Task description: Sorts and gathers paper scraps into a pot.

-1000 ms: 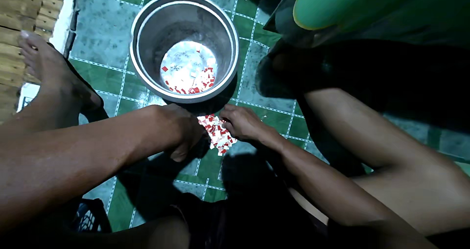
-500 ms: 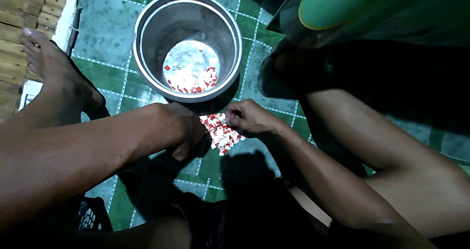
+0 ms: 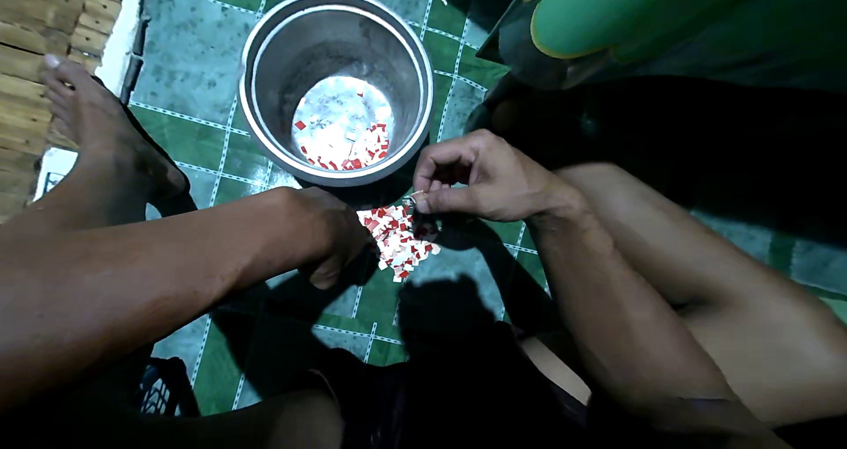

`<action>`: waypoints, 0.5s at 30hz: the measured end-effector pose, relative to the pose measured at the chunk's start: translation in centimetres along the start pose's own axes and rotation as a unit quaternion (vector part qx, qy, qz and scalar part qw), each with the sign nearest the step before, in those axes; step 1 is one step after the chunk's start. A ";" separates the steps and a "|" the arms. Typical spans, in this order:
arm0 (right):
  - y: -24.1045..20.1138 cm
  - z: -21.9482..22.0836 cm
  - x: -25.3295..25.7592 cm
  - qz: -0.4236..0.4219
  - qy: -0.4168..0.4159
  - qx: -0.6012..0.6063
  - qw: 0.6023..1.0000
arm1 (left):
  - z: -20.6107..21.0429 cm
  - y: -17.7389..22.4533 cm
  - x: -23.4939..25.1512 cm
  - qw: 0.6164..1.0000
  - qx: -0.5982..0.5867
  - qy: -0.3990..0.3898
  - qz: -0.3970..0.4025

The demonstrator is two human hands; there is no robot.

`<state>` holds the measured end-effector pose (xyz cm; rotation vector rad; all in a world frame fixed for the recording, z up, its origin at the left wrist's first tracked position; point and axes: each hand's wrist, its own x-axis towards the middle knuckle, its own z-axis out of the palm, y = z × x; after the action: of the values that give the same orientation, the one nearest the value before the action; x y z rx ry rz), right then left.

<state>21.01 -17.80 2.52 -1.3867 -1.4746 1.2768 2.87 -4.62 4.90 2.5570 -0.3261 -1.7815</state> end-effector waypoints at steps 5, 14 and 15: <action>-1.6 -0.3 2.8 -0.073 0.108 0.017 0.991 | -0.1 0.2 0.0 1.000 0.006 -0.009 0.005; 1.6 0.8 2.8 0.022 0.290 -0.113 0.950 | 0.9 -0.4 0.5 1.000 0.014 0.008 0.015; 2.0 1.0 2.1 0.018 0.310 -0.083 0.947 | 1.2 -0.4 0.6 1.000 0.010 0.015 0.017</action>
<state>20.22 -16.04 0.10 -1.7282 -1.1310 0.6420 2.05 -4.17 3.87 2.5727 -0.3869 -1.7371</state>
